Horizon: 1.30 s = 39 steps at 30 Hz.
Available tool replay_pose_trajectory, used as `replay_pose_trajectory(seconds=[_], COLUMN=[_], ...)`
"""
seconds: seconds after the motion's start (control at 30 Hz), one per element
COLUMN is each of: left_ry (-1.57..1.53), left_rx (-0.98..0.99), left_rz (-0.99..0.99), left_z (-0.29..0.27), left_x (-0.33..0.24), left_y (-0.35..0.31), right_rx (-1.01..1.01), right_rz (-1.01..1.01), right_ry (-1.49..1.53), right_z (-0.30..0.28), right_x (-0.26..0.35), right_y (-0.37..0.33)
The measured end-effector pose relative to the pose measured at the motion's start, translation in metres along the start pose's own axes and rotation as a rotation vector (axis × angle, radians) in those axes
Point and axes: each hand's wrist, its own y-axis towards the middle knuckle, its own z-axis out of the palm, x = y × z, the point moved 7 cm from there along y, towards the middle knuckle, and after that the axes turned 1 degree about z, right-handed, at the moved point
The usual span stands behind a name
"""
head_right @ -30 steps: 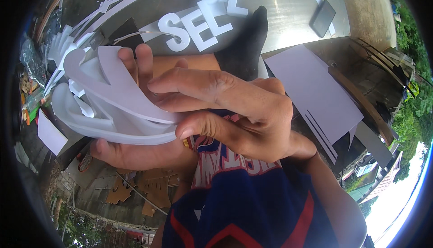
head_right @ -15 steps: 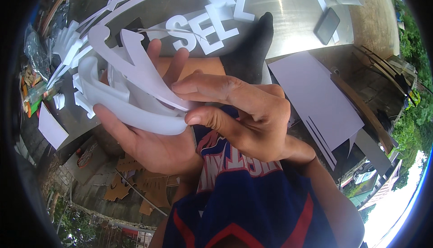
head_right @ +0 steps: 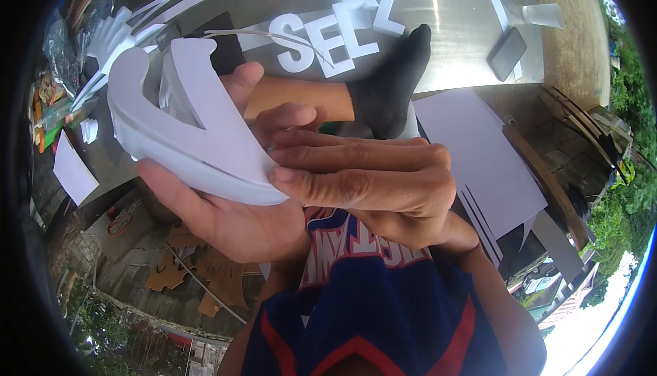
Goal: Assembling and wiring LED lighting into plastic channel letters for signage.
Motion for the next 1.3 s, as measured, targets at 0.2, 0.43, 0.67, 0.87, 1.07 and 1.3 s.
replay_pose_trajectory(seconds=[0.2,0.43,0.67,0.87,1.07,1.3], left_ry=[0.007,-0.051,-0.058,-0.053,-0.068,-0.252], left_rx=[-0.033,-0.288,-0.215,-0.142,-0.157,-0.303], left_rz=[0.033,-0.062,-0.019,-0.135,-0.172,-0.087], left_z=[0.002,0.005,0.01,0.007,0.01,0.014], left_x=[-0.003,0.007,0.006,0.003,0.001,0.013], left_y=[0.002,-0.007,-0.003,0.001,0.0,-0.001], right_rx=[0.057,0.097,0.002,-0.002,-0.052,-0.093], right_rz=[-0.022,-0.231,-0.203,0.06,0.042,0.008], right_ry=[-0.024,-0.248,-0.173,-0.312,-0.059,-0.15], right_z=[0.004,0.008,0.01,0.008,0.005,0.003], right_x=[0.003,0.019,0.017,0.014,0.008,0.012], right_y=[0.004,-0.003,0.004,0.009,0.01,0.014])
